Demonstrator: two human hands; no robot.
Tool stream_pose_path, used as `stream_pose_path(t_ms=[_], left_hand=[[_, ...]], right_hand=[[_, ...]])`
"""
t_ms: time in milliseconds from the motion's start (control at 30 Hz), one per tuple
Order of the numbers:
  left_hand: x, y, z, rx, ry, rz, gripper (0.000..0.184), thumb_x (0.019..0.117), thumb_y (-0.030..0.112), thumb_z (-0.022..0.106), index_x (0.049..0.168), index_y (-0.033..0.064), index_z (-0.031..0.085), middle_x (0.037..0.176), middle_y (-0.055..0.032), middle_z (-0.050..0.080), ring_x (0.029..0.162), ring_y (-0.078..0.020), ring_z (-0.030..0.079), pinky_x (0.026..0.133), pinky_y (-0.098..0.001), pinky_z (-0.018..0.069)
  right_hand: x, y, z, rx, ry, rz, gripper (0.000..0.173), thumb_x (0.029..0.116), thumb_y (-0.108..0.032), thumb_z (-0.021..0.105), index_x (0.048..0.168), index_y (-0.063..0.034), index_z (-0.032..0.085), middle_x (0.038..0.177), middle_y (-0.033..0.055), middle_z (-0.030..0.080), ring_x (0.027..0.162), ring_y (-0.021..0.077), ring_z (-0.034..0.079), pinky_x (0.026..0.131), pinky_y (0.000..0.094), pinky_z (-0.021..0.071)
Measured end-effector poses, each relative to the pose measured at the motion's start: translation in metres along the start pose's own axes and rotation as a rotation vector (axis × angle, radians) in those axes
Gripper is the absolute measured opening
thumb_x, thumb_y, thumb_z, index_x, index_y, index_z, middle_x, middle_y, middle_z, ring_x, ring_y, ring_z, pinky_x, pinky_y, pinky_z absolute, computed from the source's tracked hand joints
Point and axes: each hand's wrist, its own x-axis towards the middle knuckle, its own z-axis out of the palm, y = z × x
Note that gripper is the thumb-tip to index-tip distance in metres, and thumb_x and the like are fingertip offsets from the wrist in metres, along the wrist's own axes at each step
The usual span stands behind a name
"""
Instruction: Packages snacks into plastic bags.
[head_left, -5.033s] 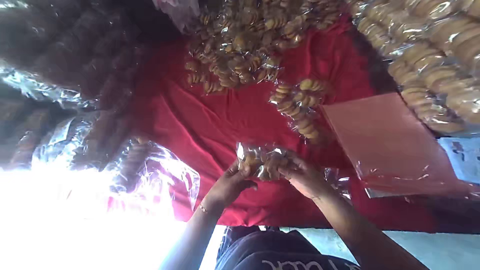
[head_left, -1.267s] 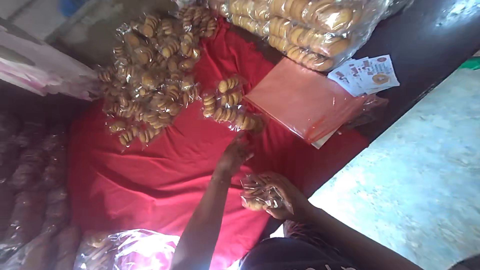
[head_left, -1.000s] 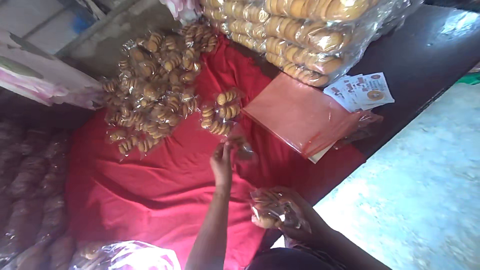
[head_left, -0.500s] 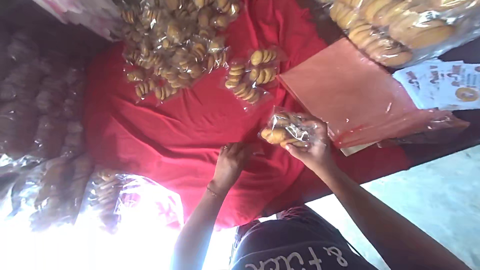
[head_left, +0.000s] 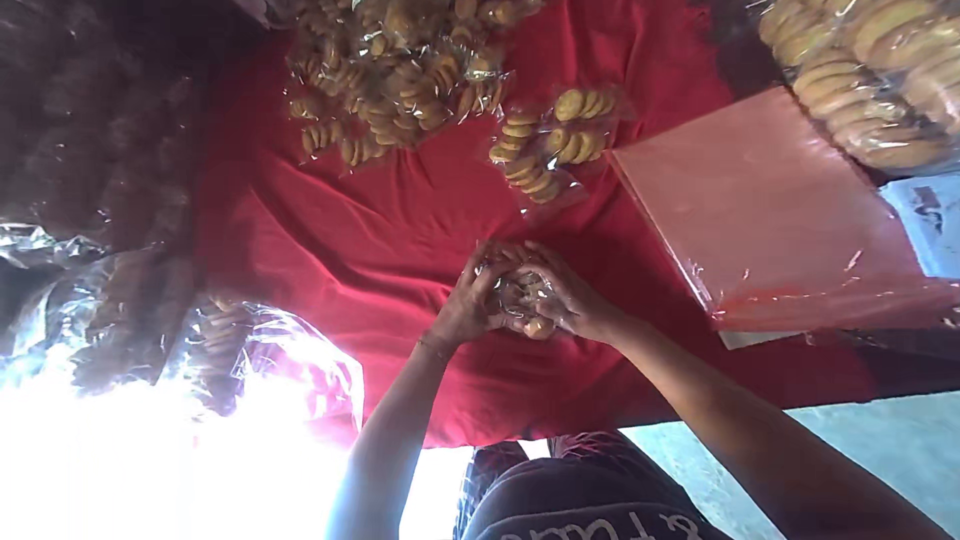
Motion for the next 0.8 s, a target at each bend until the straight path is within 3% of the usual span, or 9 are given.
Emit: stream_pose_path(t_ms=[100,167,333,433,500,567,633,700,800], left_hand=[[0.0,-0.004,0.007,-0.126,-0.001,0.008,0.073,0.0767,0.031,0.088,0.135,0.0013,0.056,0.155,-0.0238,0.038,0.141,-0.0278,0.046,0.111,-0.0407,0.0455],[-0.007,0.003,0.016,-0.189,0.031,-0.057,0.072,0.0801,0.028,0.084,0.137,-0.0024,0.053,0.157,-0.0253,0.035,0.143,-0.0284,0.043,0.114,-0.04,0.0425],[-0.055,0.075,0.022,-0.288,0.17,-0.113,0.073,0.0823,0.021,0.083,0.137,-0.0134,0.049,0.148,-0.0351,0.042,0.141,-0.0405,0.042,0.117,-0.0457,0.0373],[-0.115,0.144,0.003,-0.346,0.058,-0.318,0.087,0.087,0.026,0.08,0.152,-0.0093,0.034,0.155,-0.0368,0.031,0.141,-0.0436,0.042,0.114,-0.0475,0.0425],[-0.149,0.156,-0.025,-0.408,-0.022,-0.429,0.086,0.0937,0.031,0.072,0.158,-0.0027,0.027,0.162,-0.0329,0.021,0.144,-0.0397,0.04,0.113,-0.0472,0.0438],[-0.175,0.151,-0.057,-0.143,0.08,-0.493,0.046,0.0995,0.027,0.063,0.134,-0.0027,0.06,0.156,-0.0273,0.038,0.14,-0.0332,0.047,0.111,-0.044,0.0447],[-0.192,0.127,-0.094,0.456,0.126,-0.529,0.023,0.098,0.022,0.061,0.101,0.0045,0.076,0.153,-0.0187,0.05,0.145,-0.0377,0.041,0.118,-0.0583,0.028],[-0.2,0.098,-0.139,0.773,0.008,-0.749,0.028,0.0997,0.015,0.055,0.117,0.0031,0.074,0.157,-0.0131,0.046,0.147,-0.0411,0.038,0.118,-0.0651,0.0205],[-0.204,0.066,-0.201,0.797,-0.261,-1.049,0.034,0.1034,-0.001,0.038,0.125,-0.0065,0.064,0.151,-0.0184,0.048,0.134,-0.0411,0.048,0.109,-0.0553,0.0385]], right_hand=[[-0.008,-0.013,-0.004,0.136,-0.036,0.12,0.116,0.076,-0.091,0.048,0.153,-0.0051,0.039,0.166,0.0211,0.022,0.15,0.0279,0.033,0.115,0.0421,0.0435],[-0.016,-0.014,0.008,-0.025,0.005,0.109,0.127,0.0663,-0.087,0.065,0.157,-0.0043,0.033,0.166,0.0247,0.02,0.153,0.034,0.026,0.12,0.0484,0.0338],[-0.043,-0.049,0.048,-0.128,0.216,0.005,0.095,0.0689,-0.046,0.085,0.142,0.0031,0.049,0.144,0.0277,0.051,0.138,0.0336,0.047,0.115,0.0457,0.0406],[-0.092,-0.097,0.058,0.475,-0.036,0.146,0.087,0.0788,-0.03,0.086,0.148,-0.0037,0.042,0.148,0.0093,0.051,0.133,0.0106,0.052,0.109,0.0284,0.0481],[-0.094,-0.116,0.068,1.036,-0.261,0.233,0.068,0.0861,-0.014,0.077,0.147,-0.0106,0.048,0.137,0.0057,0.064,0.119,0.0185,0.066,0.099,0.0382,0.0574],[-0.089,-0.121,0.077,1.128,-0.391,0.31,0.034,0.0915,-0.017,0.07,0.126,-0.0167,0.068,0.112,0.0,0.075,0.104,0.0151,0.071,0.094,0.0355,0.0582],[-0.081,-0.139,0.08,0.918,-0.33,0.534,0.014,0.0902,-0.017,0.067,0.099,-0.0265,0.073,0.089,-0.0138,0.074,0.084,-0.0007,0.068,0.079,0.0206,0.0567],[-0.07,-0.141,0.104,0.987,-0.244,0.645,0.013,0.0875,-0.019,0.071,0.097,-0.0276,0.073,0.087,-0.0139,0.074,0.079,-0.0017,0.068,0.074,0.0185,0.057],[-0.024,-0.142,0.164,1.344,-0.344,0.514,0.025,0.0852,-0.031,0.079,0.108,-0.0209,0.074,0.101,-0.0038,0.074,0.094,0.0094,0.07,0.088,0.0289,0.0578]])
